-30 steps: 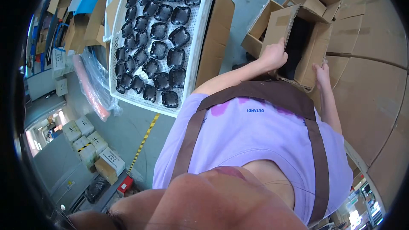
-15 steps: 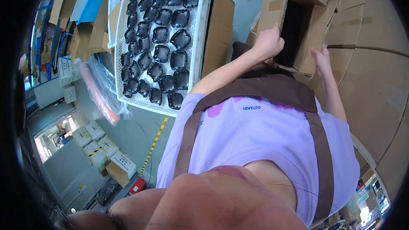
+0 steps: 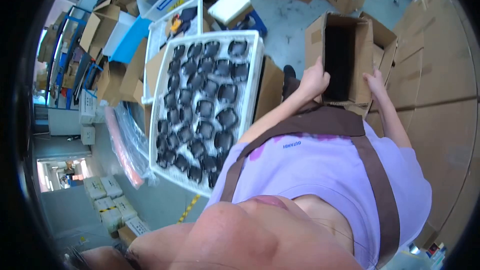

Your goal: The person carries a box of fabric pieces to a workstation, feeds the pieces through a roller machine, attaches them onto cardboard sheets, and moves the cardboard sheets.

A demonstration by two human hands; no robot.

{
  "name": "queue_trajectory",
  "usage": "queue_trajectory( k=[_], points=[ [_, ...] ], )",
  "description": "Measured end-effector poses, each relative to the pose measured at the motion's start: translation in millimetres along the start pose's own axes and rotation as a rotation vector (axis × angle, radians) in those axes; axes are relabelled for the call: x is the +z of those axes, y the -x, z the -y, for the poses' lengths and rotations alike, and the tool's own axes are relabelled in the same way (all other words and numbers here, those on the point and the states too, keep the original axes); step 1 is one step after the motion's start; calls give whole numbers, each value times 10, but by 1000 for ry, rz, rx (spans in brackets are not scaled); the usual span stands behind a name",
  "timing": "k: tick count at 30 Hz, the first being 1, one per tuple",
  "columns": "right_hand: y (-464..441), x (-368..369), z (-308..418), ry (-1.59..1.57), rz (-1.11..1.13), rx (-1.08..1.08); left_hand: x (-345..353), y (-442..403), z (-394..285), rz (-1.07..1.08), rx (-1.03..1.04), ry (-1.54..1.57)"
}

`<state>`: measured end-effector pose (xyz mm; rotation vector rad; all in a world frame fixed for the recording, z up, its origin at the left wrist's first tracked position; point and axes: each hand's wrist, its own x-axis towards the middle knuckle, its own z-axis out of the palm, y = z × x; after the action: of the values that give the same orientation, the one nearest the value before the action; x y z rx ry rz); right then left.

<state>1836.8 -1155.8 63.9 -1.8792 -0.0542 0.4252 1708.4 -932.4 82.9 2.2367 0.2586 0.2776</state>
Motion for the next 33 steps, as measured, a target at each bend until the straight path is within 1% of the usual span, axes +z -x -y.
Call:
queue_trajectory(
  k=[1, 4, 6, 8, 10, 11, 13, 14, 15, 16, 17, 18, 19, 20, 21, 22, 23, 24, 25, 26, 27, 28, 29, 30, 32, 33],
  points=[
    [-172, 71, 69, 55, 1, 11, -25, -168, 73, 9, -33, 16],
    [-1029, 355, 120, 6, 68, 18, -122, -751, 363, 22, -185, 85],
    [-1722, 585, 216, 80, 152, 29, -33, -1227, 736, -34, -262, 84],
    [-2422, 845, 388, 232, 236, 26, -264, -1710, 776, -15, -476, 264],
    [-3320, 1065, 487, 407, 287, -277, 29, -2282, 1296, -254, -373, 195],
    [-3594, 1195, 752, 259, 389, -284, -12, -2698, 1340, -254, -430, 183],
    [-4146, 1361, 1024, 265, 500, -175, -143, -3123, 1387, -207, -577, 141],
    [-4485, 1415, 1167, 282, 567, -136, -218, -3356, 1436, -179, -599, 171],
    [-4738, 1478, 1170, 319, 598, -150, -288, -3515, 1481, -169, -637, 212],
    [-4944, 1524, 1184, 313, 585, -135, -338, -3672, 1527, -183, -687, 253],
    [-5120, 1578, 1151, 306, 588, -126, -397, -3798, 1552, -190, -678, 218],
    [-5282, 1687, 1180, 302, 600, -126, -501, -3939, 1511, -193, -703, 112],
    [-5302, 1776, 1458, 230, 677, -53, -613, -4072, 1489, -225, -719, 135],
    [-5433, 1945, 1587, 187, 704, -74, -696, -4198, 1523, -247, -727, 155],
    [-5541, 2046, 1661, 142, 710, -82, -712, -4305, 1631, -322, -718, 114],
    [-5569, 2036, 1619, 92, 686, -68, -680, -4373, 1733, -360, -701, 72],
    [-5804, 2067, 1479, 109, 763, -127, -710, -4479, 1834, -371, -739, 65],
    [-5823, 2120, 1662, 74, 781, -37, -759, -4564, 1915, -357, -770, 61],
    [-5916, 2170, 1660, 30, 773, -81, -865, -4668, 1917, -344, -811, 49],
    [-5914, 2192, 1879, -1, 769, -84, -988, -4790, 1875, -321, -841, 37],
    [-5926, 2206, 2055, -110, 760, 27, -1109, -4905, 1843, -312, -858, 154],
    [-6036, 2201, 2096, -98, 660, 54, -1192, -4998, 1847, -311, -874, 262],
    [-6108, 2210, 2150, -96, 565, 62, -1213, -5029, 1878, -342, -818, 243],
    [-6120, 2206, 2275, -11, 444, -160, -1238, -5099, 1936, -383, -754, 221],
    [-6101, 2219, 2574, 189, 201, -585, -1257, -5234, 2075, -383, -729, 218],
    [-6083, 2226, 2757, 201, 182, -705, -1302, -5318, 2097, -382, -714, 213]
  ],
)
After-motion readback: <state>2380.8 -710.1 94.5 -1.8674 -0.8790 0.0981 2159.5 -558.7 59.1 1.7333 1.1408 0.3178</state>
